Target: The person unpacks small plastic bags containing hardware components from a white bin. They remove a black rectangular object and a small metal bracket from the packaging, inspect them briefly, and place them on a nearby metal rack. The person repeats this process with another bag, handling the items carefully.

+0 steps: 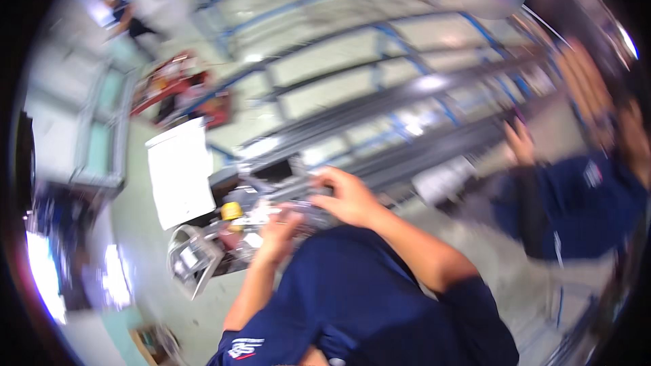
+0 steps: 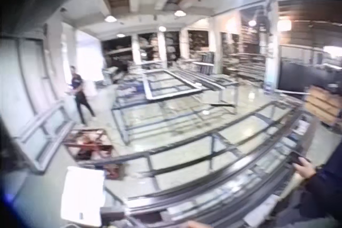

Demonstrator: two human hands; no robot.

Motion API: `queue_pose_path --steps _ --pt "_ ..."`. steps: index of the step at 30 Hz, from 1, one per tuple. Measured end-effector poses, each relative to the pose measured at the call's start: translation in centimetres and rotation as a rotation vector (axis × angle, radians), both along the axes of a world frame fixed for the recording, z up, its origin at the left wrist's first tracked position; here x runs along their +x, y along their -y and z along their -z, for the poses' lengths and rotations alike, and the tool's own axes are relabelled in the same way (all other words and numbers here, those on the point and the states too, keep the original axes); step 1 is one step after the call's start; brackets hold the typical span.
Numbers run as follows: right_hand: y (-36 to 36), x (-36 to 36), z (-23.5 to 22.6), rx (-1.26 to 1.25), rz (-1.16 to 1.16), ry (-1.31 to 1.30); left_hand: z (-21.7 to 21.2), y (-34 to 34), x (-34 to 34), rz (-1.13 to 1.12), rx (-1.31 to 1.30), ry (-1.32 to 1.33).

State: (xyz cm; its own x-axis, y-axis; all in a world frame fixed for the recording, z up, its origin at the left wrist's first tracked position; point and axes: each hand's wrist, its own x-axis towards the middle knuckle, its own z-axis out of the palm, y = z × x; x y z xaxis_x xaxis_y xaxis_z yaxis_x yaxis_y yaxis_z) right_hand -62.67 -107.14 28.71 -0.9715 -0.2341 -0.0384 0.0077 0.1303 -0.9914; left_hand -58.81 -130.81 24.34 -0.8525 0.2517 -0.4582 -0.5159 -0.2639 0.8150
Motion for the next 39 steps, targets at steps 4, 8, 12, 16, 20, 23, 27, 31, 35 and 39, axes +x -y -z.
queue_pose_path --steps 4,8,12,16,20,23,27,31,35,39 --pt "-0.3 0.6 -0.5 -0.018 0.11 0.052 -1.6 -1.0 -0.8 0.05 0.1 -0.046" --pt "-0.5 0.0 -1.3 -0.198 0.058 0.164 -1.8 -0.8 -0.5 0.0 0.102 -0.03" --pt "-0.8 -0.4 -3.3 -0.186 -0.058 0.279 -0.6 -0.4 -0.5 -0.001 0.22 0.019" --pt "-0.3 -0.6 -4.0 -0.095 -0.095 0.269 -1.0 -0.6 -0.7 -0.035 0.16 -0.002" --pt "0.1 -1.3 -2.1 0.049 -0.015 0.046 -2.4 -0.8 -1.4 -0.092 0.029 -0.012" --pt "1.3 -1.9 -2.0 0.025 0.081 -0.055 -2.3 0.1 -2.2 -0.061 0.119 -0.017" --pt "1.3 -1.3 -2.8 0.099 0.067 -0.085 -2.9 0.4 -1.2 -0.194 0.33 -0.011" --pt "0.9 -1.0 -3.1 0.018 0.055 0.001 -2.5 0.4 -1.2 -0.179 0.331 0.036" --pt "0.2 -1.1 -3.1 -0.074 0.028 0.097 -2.3 0.2 -1.4 -0.152 0.309 0.063" --pt "-0.5 -1.8 -3.2 -0.039 0.018 0.096 -2.4 0.4 -1.9 -0.135 0.293 0.05"
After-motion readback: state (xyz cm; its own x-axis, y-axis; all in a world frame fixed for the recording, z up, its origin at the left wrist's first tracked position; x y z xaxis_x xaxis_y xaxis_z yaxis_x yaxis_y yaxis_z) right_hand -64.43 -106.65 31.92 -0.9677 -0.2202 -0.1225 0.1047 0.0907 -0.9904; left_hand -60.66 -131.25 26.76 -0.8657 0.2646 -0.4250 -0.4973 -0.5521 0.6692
